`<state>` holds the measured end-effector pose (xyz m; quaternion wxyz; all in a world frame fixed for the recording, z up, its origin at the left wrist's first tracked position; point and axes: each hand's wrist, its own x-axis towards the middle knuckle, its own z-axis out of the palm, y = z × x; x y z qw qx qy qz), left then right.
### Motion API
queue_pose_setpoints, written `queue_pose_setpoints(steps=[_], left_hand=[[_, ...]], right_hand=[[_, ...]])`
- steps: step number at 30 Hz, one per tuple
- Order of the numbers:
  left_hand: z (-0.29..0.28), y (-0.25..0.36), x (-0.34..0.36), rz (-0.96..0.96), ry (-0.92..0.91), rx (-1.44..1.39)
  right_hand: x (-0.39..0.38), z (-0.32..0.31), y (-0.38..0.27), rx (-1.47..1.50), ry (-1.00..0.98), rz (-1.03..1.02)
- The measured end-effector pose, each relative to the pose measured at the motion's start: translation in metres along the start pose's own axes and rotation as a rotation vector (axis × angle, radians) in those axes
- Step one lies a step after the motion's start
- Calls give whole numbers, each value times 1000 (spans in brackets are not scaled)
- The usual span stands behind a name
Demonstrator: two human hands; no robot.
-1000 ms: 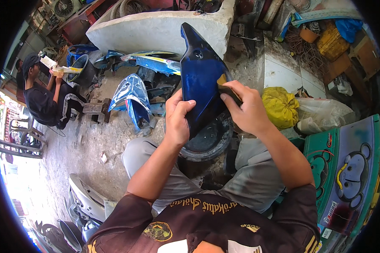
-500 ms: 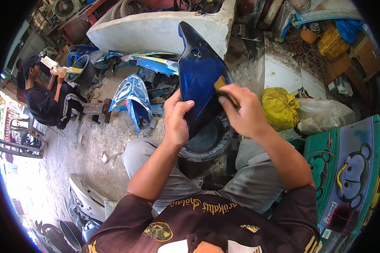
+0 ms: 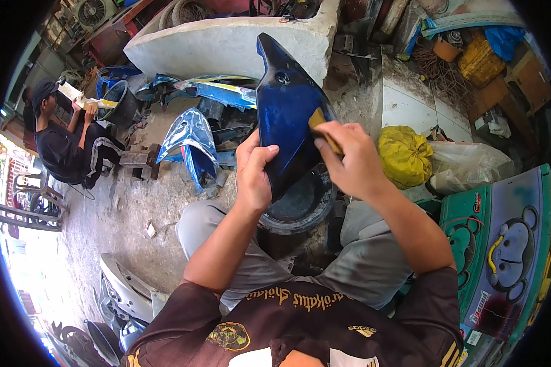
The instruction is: The person sands a blue motorcycle fairing component using a piece of sandpaper and dipping it into a bucket of water.
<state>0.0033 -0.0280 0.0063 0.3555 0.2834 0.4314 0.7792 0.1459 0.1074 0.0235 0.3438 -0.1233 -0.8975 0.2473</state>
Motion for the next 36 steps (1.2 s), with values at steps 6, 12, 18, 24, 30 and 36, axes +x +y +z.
queue_pose_setpoints(steps=[6, 12, 18, 24, 30, 36], left_hand=[[-2, -2, 1, -10, -10, 42], [-1, -1, 1, -9, -18, 55], [-1, 0, 1, 1, -13, 22], [-2, 0, 2, -6, -31, 66], [-2, 0, 0, -15, -25, 58], [-2, -2, 1, -3, -7, 40]], right_hand=[[-1, -2, 6, 10, -31, -146], [-1, -3, 2, -44, -10, -129], [3, -7, 9, -28, -48, -160], [-1, -1, 3, -19, 6, -175], [5, -11, 5, -49, -29, -51], [-3, -1, -2, 49, -58, -150]])
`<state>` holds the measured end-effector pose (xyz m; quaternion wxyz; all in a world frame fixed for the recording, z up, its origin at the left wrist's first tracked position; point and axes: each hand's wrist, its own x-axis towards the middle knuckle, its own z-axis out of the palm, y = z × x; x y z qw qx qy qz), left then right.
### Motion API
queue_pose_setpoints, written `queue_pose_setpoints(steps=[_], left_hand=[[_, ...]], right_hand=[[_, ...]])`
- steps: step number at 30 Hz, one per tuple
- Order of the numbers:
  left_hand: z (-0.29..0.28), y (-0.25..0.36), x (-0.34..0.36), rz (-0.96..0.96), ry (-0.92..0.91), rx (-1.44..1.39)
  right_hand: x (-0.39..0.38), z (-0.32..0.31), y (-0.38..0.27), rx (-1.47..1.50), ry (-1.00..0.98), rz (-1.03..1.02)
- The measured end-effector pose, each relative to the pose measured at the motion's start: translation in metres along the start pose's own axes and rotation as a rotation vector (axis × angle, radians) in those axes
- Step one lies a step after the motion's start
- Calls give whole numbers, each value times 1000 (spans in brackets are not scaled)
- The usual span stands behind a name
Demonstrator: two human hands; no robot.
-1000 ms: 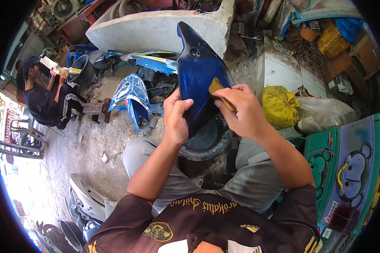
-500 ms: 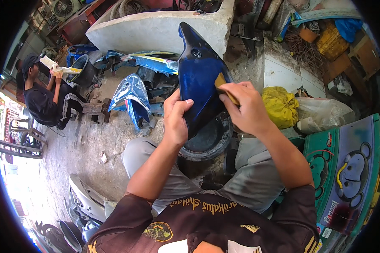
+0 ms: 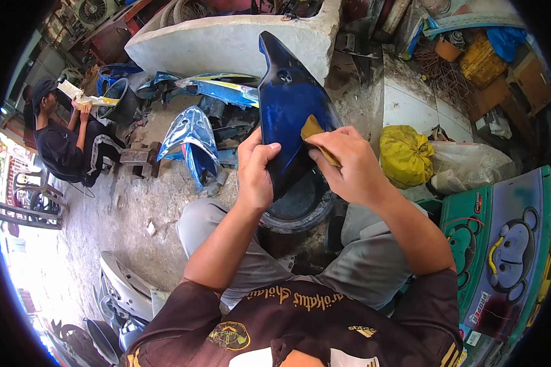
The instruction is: The person sands a blue motorcycle fairing component using a piece of sandpaper and dipping it into a bucket of water.
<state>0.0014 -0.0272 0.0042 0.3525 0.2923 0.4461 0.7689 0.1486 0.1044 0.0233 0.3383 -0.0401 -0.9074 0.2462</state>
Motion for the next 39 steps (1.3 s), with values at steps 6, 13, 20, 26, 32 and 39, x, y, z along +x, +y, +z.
queue_pose_setpoints(steps=[6, 13, 20, 26, 32, 39], left_hand=[[3, 2, -1, -10, -9, -22], [1, 0, 0, 12, -3, -14], [4, 1, -1, -25, 9, -42], [5, 3, -1, -9, 22, 13], [2, 1, -1, -11, 18, -18], [4, 2, -2, -6, 11, -64]], right_hand=[[5, -9, 7, -79, 38, 146], [2, -4, 3, -13, -2, 14], [0, -1, 5, -62, 26, 33], [3, -6, 7, -57, 15, 103], [1, 0, 1, -8, 15, 37], [3, -3, 1, -56, 79, 37]])
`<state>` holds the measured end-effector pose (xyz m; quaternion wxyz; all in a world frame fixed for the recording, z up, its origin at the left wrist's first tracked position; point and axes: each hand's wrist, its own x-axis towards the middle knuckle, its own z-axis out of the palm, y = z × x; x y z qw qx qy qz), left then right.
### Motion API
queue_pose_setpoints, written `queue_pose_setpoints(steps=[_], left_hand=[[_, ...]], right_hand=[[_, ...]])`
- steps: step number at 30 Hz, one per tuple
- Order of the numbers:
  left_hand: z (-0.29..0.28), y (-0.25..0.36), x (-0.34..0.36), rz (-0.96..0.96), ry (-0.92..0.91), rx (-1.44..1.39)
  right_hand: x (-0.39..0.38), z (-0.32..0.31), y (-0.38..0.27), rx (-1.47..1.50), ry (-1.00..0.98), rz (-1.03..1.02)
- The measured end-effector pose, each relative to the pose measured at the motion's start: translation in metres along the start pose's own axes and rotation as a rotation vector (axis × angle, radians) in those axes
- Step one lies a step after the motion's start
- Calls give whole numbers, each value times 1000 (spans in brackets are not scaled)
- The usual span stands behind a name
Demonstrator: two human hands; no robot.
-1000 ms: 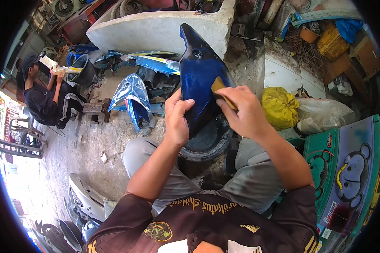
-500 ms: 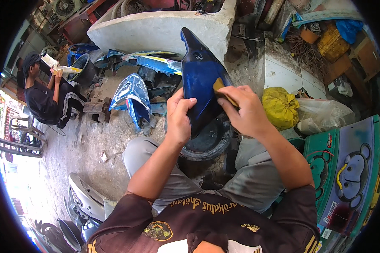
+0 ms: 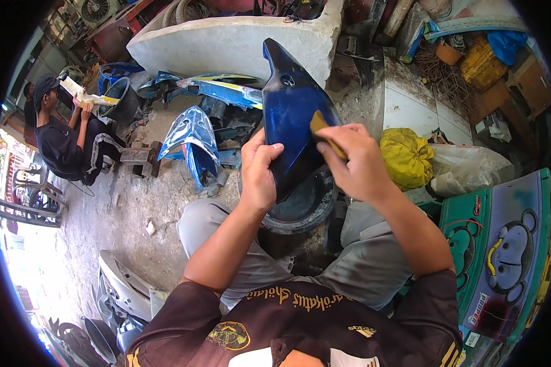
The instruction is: The person sands a blue motorcycle fairing component using a piece of sandpaper and dipping it into a bucket of water.
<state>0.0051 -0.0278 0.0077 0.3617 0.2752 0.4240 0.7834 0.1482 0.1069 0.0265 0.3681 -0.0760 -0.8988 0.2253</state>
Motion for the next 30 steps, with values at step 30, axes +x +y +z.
queue_pose_setpoints(steps=[30], left_hand=[[-3, -1, 2, 6, 26, 52]], right_hand=[[-1, -2, 3, 9, -62, 24]])
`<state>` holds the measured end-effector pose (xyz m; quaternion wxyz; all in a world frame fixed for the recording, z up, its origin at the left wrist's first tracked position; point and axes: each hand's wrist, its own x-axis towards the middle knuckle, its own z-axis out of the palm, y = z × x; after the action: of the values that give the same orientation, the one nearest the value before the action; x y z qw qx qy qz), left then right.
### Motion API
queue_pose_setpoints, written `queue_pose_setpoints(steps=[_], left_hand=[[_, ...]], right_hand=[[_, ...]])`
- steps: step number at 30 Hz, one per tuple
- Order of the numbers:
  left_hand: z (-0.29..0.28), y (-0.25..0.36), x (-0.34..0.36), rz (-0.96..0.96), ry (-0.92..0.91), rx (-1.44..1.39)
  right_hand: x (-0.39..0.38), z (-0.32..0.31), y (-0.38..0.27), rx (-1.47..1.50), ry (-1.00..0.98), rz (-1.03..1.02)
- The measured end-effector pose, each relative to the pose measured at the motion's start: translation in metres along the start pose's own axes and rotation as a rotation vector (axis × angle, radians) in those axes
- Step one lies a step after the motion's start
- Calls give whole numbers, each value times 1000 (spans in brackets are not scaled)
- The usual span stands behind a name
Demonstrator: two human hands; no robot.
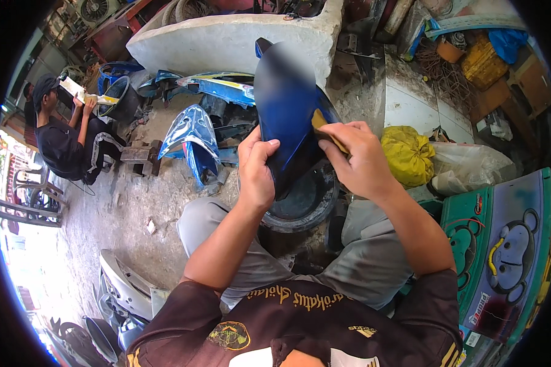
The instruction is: The person sands a blue motorcycle fairing component using a piece of sandpaper and dipping it into a bucket of water.
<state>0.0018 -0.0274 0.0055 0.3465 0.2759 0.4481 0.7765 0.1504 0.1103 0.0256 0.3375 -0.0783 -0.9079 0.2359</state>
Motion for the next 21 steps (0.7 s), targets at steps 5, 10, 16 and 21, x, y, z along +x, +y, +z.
queue_pose_setpoints(steps=[5, 10, 16, 21], left_hand=[[0, -1, 0, -27, 7, -11], [1, 0, 1, -7, 15, -37], [3, -1, 0, -7, 21, -48], [5, 1, 0, -25, 6, -86]], right_hand=[[-4, 8, -3, -1, 2, -53], [-1, 3, 0, -16, 13, -43], [-5, 6, -4, 23, -71, -42], [0, -2, 1, -40, 28, -3]])
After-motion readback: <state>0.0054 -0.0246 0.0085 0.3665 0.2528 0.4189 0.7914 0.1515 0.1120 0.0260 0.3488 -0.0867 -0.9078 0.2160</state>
